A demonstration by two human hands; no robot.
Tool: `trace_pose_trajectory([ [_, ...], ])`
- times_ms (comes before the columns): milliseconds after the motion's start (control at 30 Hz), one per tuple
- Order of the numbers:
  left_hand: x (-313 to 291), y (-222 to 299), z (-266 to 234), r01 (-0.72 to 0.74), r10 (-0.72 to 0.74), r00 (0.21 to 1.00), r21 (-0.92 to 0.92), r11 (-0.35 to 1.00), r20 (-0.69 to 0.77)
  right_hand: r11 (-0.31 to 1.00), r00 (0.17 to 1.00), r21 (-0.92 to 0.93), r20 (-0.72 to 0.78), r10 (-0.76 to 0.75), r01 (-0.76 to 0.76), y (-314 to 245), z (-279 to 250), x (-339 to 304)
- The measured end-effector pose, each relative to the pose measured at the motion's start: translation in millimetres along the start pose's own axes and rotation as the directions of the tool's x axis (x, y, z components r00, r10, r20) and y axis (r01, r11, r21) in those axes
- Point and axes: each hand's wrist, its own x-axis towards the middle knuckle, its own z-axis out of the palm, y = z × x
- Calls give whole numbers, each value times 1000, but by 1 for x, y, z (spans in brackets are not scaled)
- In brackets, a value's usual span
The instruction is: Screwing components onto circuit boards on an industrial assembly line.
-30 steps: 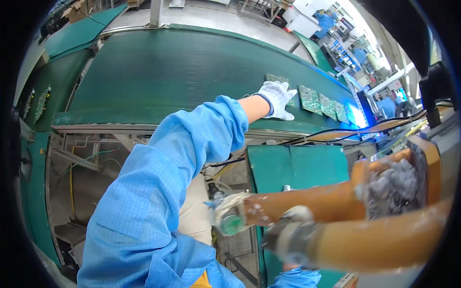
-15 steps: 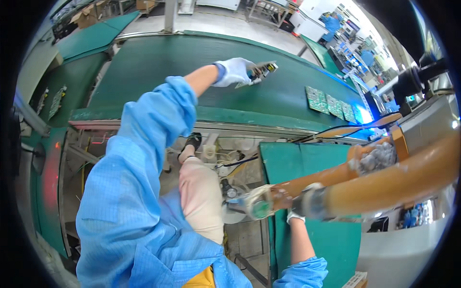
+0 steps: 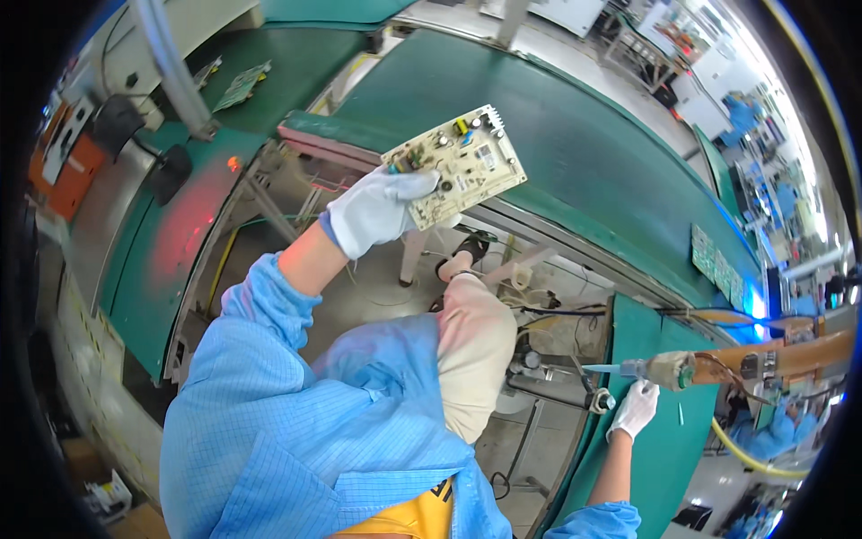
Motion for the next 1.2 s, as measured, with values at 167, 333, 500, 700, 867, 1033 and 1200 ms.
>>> trace_pose_trajectory([
  [167, -100, 49, -11, -226, 281, 934, 242, 943, -220, 993, 989, -42, 96, 114, -111, -6, -9, -3],
  [333, -182, 102, -20, -307, 474, 816, 447, 840, -331, 996, 990, -18, 108, 94, -93, -4, -14, -6],
  [500, -229, 135, -32, -415, 573, 706, 412, 811, -416, 992, 986, -79, 129, 106, -97, -17, -18, -6],
  [700, -267, 150, -54, -486, 571, 615, 309, 817, -543, 991, 985, -122, 150, 80, -62, 5, -7, 5],
  [867, -281, 150, -53, -513, 579, 573, 297, 805, -580, 994, 988, -92, 134, 77, -64, 10, -4, 8],
  [1033, -289, 152, -54, -502, 588, 574, 322, 803, -570, 996, 988, -73, 144, 60, -50, 22, 0, 13],
  [1200, -287, 161, -58, -526, 617, 560, 338, 780, -553, 997, 992, -68, 120, 44, -36, 25, 3, 13],
])
